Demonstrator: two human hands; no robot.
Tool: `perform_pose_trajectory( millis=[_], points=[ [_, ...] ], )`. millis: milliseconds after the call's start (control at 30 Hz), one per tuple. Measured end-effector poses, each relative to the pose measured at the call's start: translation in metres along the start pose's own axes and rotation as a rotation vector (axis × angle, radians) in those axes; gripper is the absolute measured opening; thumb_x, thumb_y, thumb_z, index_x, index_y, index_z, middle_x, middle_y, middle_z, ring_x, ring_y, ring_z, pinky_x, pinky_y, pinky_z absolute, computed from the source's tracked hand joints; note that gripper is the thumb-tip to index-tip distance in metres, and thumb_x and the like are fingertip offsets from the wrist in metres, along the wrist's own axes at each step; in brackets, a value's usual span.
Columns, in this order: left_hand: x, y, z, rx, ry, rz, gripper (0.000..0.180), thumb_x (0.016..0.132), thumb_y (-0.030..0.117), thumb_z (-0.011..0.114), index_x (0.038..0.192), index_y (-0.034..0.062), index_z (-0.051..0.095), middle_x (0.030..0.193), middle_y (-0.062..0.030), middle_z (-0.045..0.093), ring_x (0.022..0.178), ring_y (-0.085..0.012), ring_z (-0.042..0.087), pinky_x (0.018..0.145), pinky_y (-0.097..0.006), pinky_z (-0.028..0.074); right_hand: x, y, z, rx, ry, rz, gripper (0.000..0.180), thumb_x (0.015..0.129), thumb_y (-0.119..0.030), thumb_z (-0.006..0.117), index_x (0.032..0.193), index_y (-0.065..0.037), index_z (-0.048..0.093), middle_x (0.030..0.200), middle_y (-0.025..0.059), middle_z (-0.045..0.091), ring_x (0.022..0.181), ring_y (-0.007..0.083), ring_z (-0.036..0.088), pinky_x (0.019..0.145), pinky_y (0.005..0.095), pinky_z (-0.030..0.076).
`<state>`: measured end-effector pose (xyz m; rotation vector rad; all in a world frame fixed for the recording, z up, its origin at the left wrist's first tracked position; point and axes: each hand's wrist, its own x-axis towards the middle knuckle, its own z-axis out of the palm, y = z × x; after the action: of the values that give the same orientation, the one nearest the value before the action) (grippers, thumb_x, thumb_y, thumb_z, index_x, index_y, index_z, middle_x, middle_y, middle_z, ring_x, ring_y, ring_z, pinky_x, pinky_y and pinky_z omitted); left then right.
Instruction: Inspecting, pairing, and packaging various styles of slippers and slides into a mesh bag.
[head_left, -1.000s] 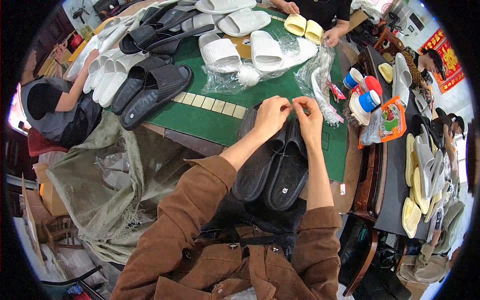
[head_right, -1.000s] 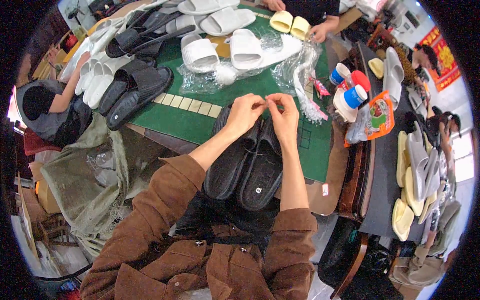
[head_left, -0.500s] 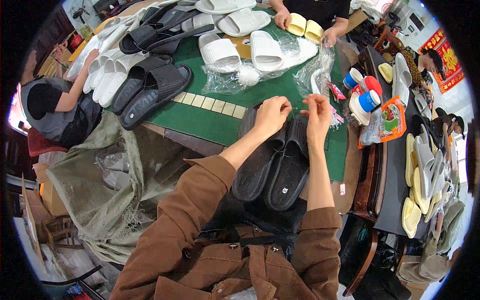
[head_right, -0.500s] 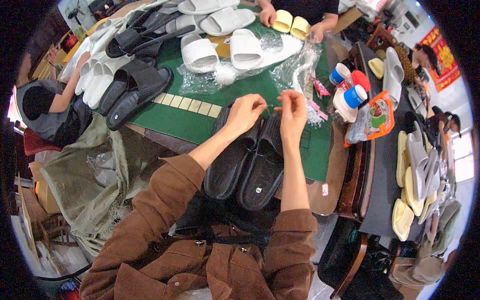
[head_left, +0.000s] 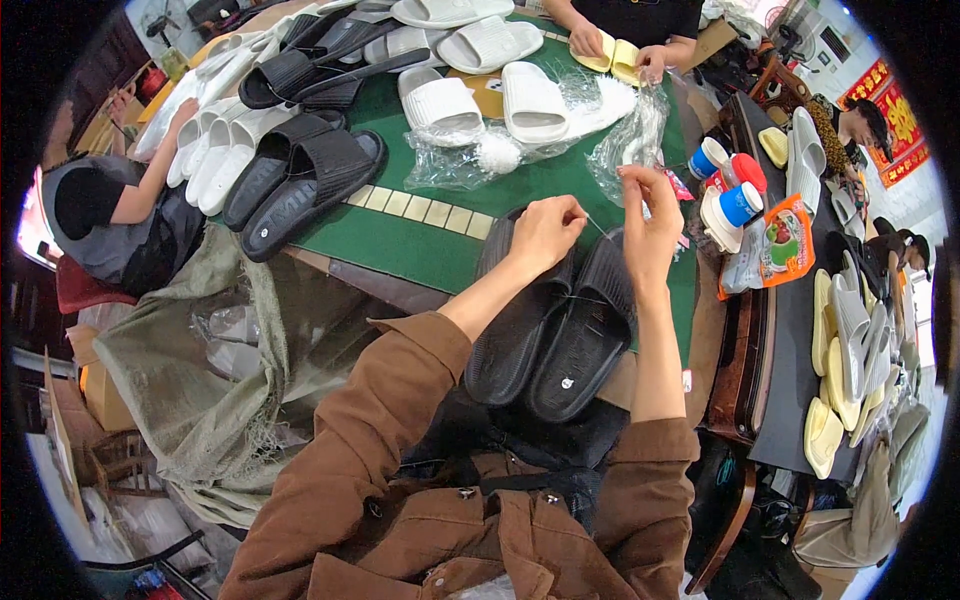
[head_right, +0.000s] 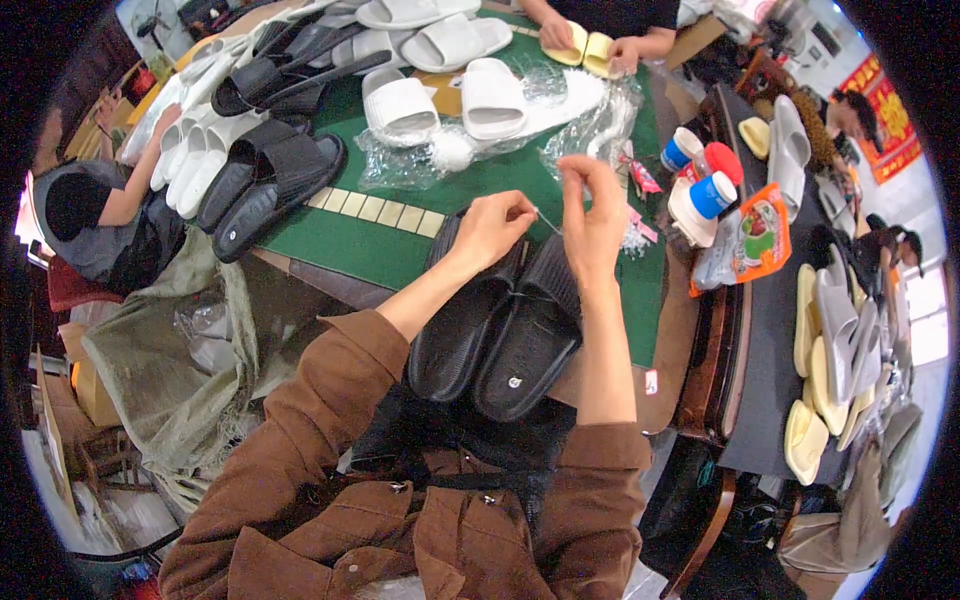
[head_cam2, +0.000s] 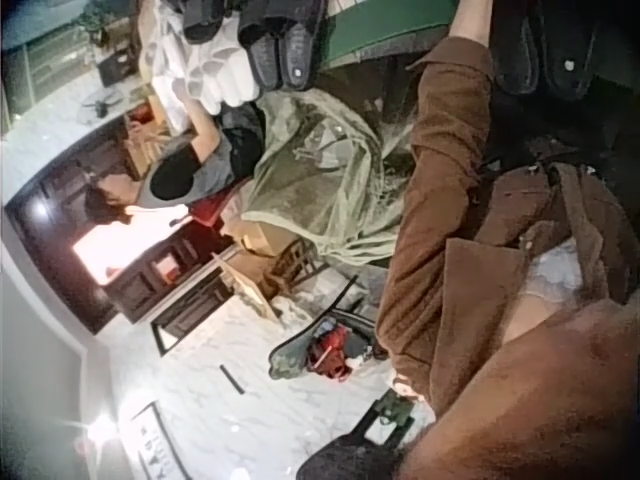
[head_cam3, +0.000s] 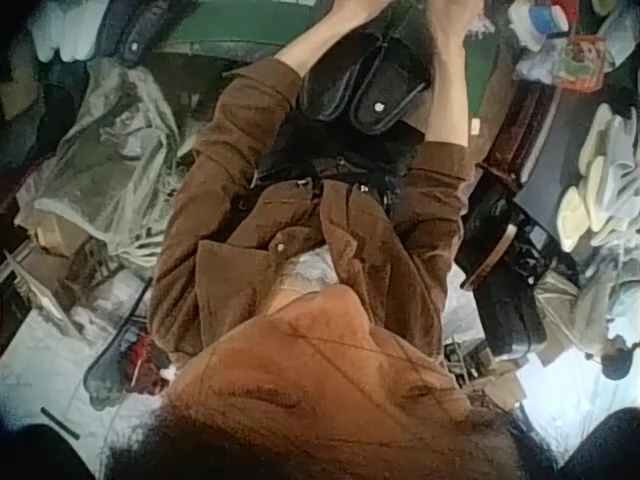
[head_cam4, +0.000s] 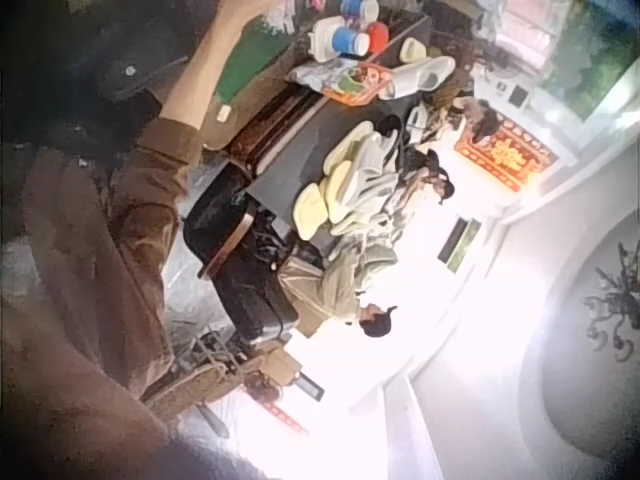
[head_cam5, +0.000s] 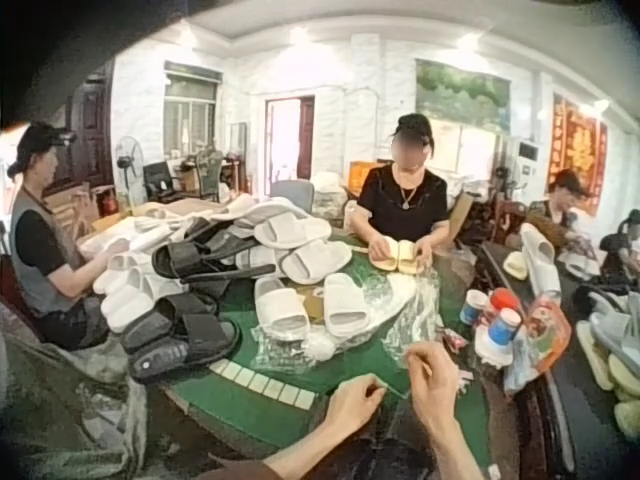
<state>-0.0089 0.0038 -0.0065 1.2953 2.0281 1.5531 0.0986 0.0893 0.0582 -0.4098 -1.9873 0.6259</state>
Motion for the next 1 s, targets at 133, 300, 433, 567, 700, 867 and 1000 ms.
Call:
perform_pose_trajectory(
  millis=[133, 300, 433, 567, 700, 867, 1000],
  points=[
    [0.0, 0.002, -0.001, 0.056, -0.068, -0.037, 0.015, 0.08, 0.015, 0.064, 0.089, 0.0033, 0.065, 0.08, -0.0124, 0.068, 0.075, -0.0251, 0.067, 0.067, -0.036, 0.051, 0.009, 0.003, -0.004, 0.264, -0.128, 0.279, 0.012, 0.094, -0.006, 0.053, 0.102, 0.001, 0.058, 0.1, 0.0061, 0.062, 0.093, 0.0118, 0.058, 0.087, 0.0257, 0.045],
    [-0.001, 0.002, -0.001, 0.039, -0.059, -0.027, 0.018, 0.081, 0.013, 0.061, 0.097, 0.0047, 0.061, 0.078, -0.0093, 0.068, 0.073, -0.0238, 0.066, 0.067, -0.036, 0.05, 0.026, -0.004, -0.018, 0.459, 0.082, 0.247, 0.007, 0.091, -0.005, 0.055, 0.092, -0.001, 0.06, 0.089, 0.0049, 0.062, 0.087, 0.0104, 0.057, 0.083, 0.0244, 0.044],
    [-0.002, 0.003, -0.003, 0.05, -0.07, -0.039, 0.017, 0.081, 0.012, 0.06, 0.096, 0.0042, 0.061, 0.077, -0.0094, 0.068, 0.073, -0.0236, 0.066, 0.067, -0.036, 0.05, 0.036, -0.023, -0.036, -0.08, 0.101, -0.055, 0.006, 0.086, -0.001, 0.057, 0.09, -0.003, 0.061, 0.086, 0.0091, 0.063, 0.083, 0.0201, 0.06, 0.094, 0.0353, 0.042],
    [-0.001, 0.0, 0.0, 0.05, -0.06, 0.016, 0.02, 0.081, 0.01, 0.058, 0.1, 0.0041, 0.061, 0.077, -0.0097, 0.067, 0.073, -0.0242, 0.066, 0.067, -0.036, 0.05, 0.038, -0.037, -0.049, -0.324, 0.122, -0.441, 0.011, 0.081, 0.002, 0.061, 0.09, -0.005, 0.062, 0.085, 0.0079, 0.063, 0.08, 0.0242, 0.06, 0.097, 0.0454, 0.04],
    [-0.001, -0.005, 0.003, 0.009, 0.027, 0.053, 0.028, 0.082, 0.008, 0.056, 0.11, 0.0046, 0.058, 0.077, -0.0104, 0.067, 0.073, -0.0253, 0.066, 0.067, -0.037, 0.05, 0.016, -0.037, -0.05, -0.309, 0.047, -0.474, 0.013, 0.083, 0.007, 0.057, 0.092, -0.002, 0.06, 0.083, 0.0077, 0.062, 0.078, 0.0214, 0.061, 0.091, 0.0374, 0.046],
    [0.0, -0.007, 0.005, -0.006, 0.048, 0.097, 0.031, 0.083, 0.006, 0.054, 0.114, 0.006, 0.055, 0.079, -0.0103, 0.067, 0.075, -0.0282, 0.065, 0.068, -0.039, 0.05, -0.029, -0.028, -0.053, -0.241, -0.116, -0.058, 0.009, 0.087, 0.001, 0.057, 0.094, -0.002, 0.06, 0.082, 0.0101, 0.063, 0.07, 0.0187, 0.06, 0.058, 0.0277, 0.046],
    [0.0, -0.004, 0.003, -0.044, 0.029, 0.082, 0.031, 0.083, 0.005, 0.054, 0.114, 0.0073, 0.055, 0.079, -0.0082, 0.066, 0.074, -0.0286, 0.064, 0.066, -0.041, 0.049, -0.047, -0.02, -0.047, -0.224, -0.168, 0.182, 0.008, 0.086, -0.003, 0.058, 0.093, -0.001, 0.062, 0.084, 0.0135, 0.063, 0.075, 0.0259, 0.063, 0.064, 0.0336, 0.048]
  ],
)
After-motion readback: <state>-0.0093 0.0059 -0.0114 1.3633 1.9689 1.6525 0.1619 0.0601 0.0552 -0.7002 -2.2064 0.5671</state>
